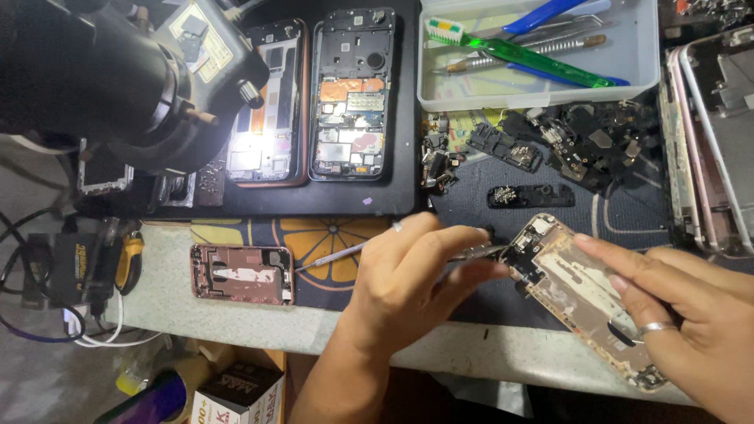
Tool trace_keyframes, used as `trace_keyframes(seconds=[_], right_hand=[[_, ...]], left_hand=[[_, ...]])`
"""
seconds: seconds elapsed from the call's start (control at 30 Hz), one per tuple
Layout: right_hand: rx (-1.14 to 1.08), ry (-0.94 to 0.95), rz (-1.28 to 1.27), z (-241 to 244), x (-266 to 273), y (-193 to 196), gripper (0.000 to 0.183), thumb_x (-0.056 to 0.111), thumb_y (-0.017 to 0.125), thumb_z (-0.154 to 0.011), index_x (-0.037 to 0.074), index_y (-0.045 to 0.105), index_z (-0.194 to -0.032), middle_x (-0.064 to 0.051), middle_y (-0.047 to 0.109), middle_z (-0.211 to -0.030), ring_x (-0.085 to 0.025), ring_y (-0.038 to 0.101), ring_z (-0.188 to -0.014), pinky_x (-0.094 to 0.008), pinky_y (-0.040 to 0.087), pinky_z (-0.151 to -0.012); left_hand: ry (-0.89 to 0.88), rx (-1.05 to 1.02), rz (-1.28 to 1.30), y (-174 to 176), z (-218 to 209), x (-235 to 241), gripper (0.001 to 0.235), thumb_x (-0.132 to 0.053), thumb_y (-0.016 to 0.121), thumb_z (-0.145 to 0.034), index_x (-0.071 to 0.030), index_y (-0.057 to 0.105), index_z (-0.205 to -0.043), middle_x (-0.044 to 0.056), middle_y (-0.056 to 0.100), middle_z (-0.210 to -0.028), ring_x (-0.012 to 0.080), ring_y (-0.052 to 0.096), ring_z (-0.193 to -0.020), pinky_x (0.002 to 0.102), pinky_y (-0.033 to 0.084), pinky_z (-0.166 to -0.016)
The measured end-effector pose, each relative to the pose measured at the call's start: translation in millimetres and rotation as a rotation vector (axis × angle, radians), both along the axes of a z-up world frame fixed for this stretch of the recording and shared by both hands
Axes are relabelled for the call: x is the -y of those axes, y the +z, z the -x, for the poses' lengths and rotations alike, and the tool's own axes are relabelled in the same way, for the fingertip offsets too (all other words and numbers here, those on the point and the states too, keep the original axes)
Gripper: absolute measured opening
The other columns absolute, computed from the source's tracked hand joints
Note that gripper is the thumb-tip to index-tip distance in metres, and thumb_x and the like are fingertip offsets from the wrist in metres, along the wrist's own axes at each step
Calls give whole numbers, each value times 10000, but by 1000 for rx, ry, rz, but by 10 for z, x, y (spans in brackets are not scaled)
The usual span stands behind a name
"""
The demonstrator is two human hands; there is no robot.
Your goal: The person uses a screwdriver to remove screws from a disassembled smartphone chassis, then uses tweezers to lift and reposition small internal components. The person continues to adjust parts within the phone frame while other disassembled phones and tools remain on the workbench.
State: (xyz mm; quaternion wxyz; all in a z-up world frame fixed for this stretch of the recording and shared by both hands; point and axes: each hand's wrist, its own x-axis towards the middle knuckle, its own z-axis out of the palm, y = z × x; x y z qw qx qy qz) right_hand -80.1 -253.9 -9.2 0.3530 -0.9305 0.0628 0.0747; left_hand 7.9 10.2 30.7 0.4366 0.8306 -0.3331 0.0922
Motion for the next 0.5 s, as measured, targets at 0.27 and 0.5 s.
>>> trace_keyframes(seconds=[0.27,0.5], right_hand=[[104,11,-74,-16,-76,70,432,54,625,-921,176,718,-1324,-33,787,-894,-103,712,-726,-265,532,-640],[108,13,-49,-9,-77,59,431,75,615,-927,205,718,-1324,-33,768,-919,-120,742,-723,-280,545,-648]], left_hand=[[-17,128,-15,-168,70,-10,265,-115,869,-929,-84,677,-1109,49,645,-861,215,618,-684,364,456,-591],[-136,119,74,-71,9,-27,372,1,778,-902,-14,589,-1222,104,664,-973,291,633,-805,408,508,-704]])
